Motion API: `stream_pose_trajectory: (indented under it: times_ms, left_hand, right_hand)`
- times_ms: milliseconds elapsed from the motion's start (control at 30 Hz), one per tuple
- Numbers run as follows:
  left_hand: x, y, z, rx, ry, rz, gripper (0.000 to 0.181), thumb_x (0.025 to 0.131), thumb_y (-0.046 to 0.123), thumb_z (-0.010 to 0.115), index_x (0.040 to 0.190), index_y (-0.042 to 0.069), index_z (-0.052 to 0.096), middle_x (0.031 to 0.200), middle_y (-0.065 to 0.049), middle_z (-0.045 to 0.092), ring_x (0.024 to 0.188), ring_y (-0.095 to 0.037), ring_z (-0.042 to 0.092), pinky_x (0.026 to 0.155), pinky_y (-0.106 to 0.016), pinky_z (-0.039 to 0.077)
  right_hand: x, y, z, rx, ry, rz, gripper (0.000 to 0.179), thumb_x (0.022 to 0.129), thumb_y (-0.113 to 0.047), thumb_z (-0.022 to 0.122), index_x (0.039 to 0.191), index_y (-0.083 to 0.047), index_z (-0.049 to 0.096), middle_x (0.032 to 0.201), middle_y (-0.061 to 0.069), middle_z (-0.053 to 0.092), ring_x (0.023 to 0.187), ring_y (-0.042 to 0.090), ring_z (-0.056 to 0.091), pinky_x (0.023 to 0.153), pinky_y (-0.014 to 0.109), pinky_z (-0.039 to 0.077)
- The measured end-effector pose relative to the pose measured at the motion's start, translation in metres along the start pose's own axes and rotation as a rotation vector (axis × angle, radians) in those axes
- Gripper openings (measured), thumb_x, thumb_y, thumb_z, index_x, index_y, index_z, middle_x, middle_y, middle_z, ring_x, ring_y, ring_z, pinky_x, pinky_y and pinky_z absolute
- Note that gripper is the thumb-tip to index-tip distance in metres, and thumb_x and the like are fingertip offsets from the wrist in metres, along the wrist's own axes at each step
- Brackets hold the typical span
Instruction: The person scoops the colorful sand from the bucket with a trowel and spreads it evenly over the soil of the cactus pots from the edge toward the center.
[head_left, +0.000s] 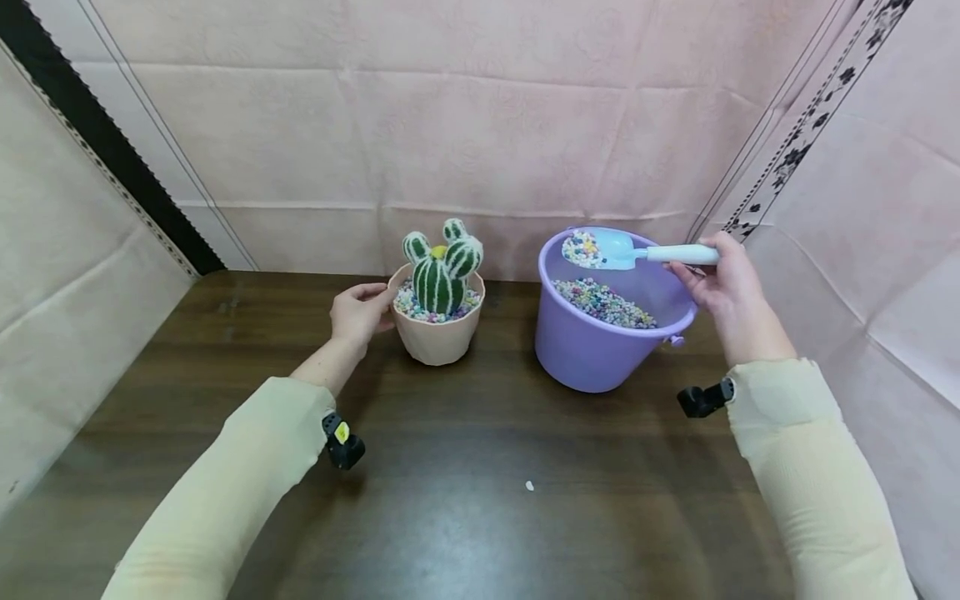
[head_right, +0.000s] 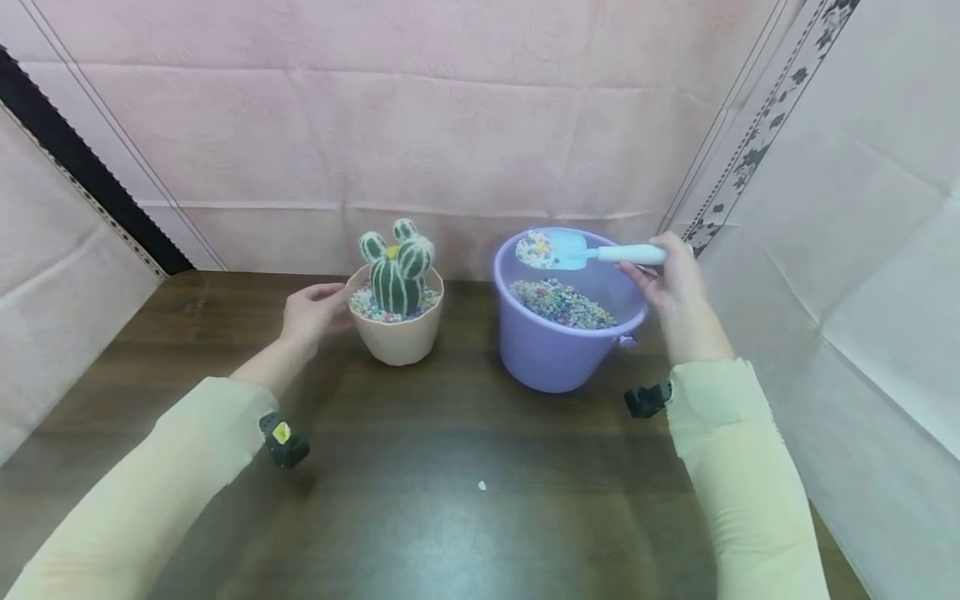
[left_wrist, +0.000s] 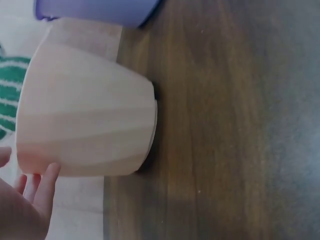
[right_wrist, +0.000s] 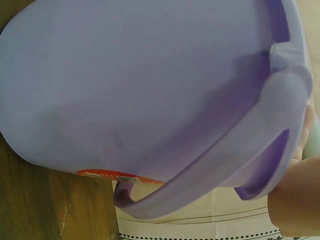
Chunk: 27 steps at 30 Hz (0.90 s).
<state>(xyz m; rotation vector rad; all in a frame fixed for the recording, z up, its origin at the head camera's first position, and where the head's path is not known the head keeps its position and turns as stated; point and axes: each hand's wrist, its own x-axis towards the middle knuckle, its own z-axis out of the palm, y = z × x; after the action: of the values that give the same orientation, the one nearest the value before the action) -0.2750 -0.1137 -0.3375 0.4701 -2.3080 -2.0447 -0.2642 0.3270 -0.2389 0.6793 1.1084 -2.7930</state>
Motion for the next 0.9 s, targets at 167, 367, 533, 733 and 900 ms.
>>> stream_pose_trajectory:
  times_ms: [167, 367, 533, 733, 900]
  left_hand:
    - [0.000, 0.001, 0.001, -0.017, -0.021, 0.007, 0.036, 0.091, 0.015, 0.060, 0.125, 0.005, 0.058, 0.111, -0.006, 0.059, 0.084, -0.007, 0.059, 0.073, -0.027, 0.059]
    - [0.009, -0.002, -0.002, -0.005, -0.050, 0.016, 0.037, 0.093, 0.018, 0.057, 0.128, 0.007, 0.057, 0.116, -0.007, 0.056, 0.078, -0.002, 0.055, 0.060, -0.016, 0.056]
    - [0.004, -0.001, -0.001, -0.025, -0.040, 0.011, 0.038, 0.092, 0.019, 0.059, 0.128, 0.005, 0.057, 0.115, -0.006, 0.056, 0.077, -0.001, 0.056, 0.064, -0.018, 0.057]
    - [-0.007, 0.002, 0.006, -0.011, -0.046, -0.003, 0.040, 0.090, 0.013, 0.060, 0.129, 0.004, 0.054, 0.125, -0.014, 0.057, 0.086, -0.009, 0.059, 0.075, -0.028, 0.059]
    - [-0.001, 0.003, 0.007, -0.007, -0.081, 0.002, 0.040, 0.092, 0.011, 0.056, 0.132, 0.005, 0.052, 0.128, -0.014, 0.055, 0.092, -0.012, 0.058, 0.071, -0.025, 0.059]
  right_hand:
    - [0.001, 0.001, 0.006, -0.006, 0.004, -0.001, 0.010, 0.088, -0.007, 0.057, 0.083, -0.006, 0.048, 0.079, 0.016, 0.056, 0.067, 0.033, 0.065, 0.065, 0.034, 0.060]
    - [0.003, 0.009, 0.012, -0.020, 0.023, -0.005, 0.013, 0.082, -0.004, 0.063, 0.080, -0.005, 0.050, 0.082, 0.015, 0.055, 0.068, 0.031, 0.064, 0.067, 0.033, 0.060]
    - [0.005, 0.013, 0.015, -0.037, 0.014, -0.004, 0.011, 0.087, -0.006, 0.057, 0.079, -0.005, 0.050, 0.082, 0.015, 0.055, 0.068, 0.030, 0.064, 0.065, 0.034, 0.060]
    - [0.005, 0.016, 0.018, -0.042, 0.008, -0.003, 0.009, 0.088, -0.007, 0.058, 0.087, -0.006, 0.049, 0.088, 0.015, 0.053, 0.071, 0.029, 0.064, 0.069, 0.034, 0.060]
    - [0.006, 0.022, 0.027, -0.093, 0.004, -0.003, 0.005, 0.091, -0.007, 0.054, 0.089, -0.007, 0.049, 0.095, 0.013, 0.050, 0.074, 0.027, 0.062, 0.072, 0.032, 0.060]
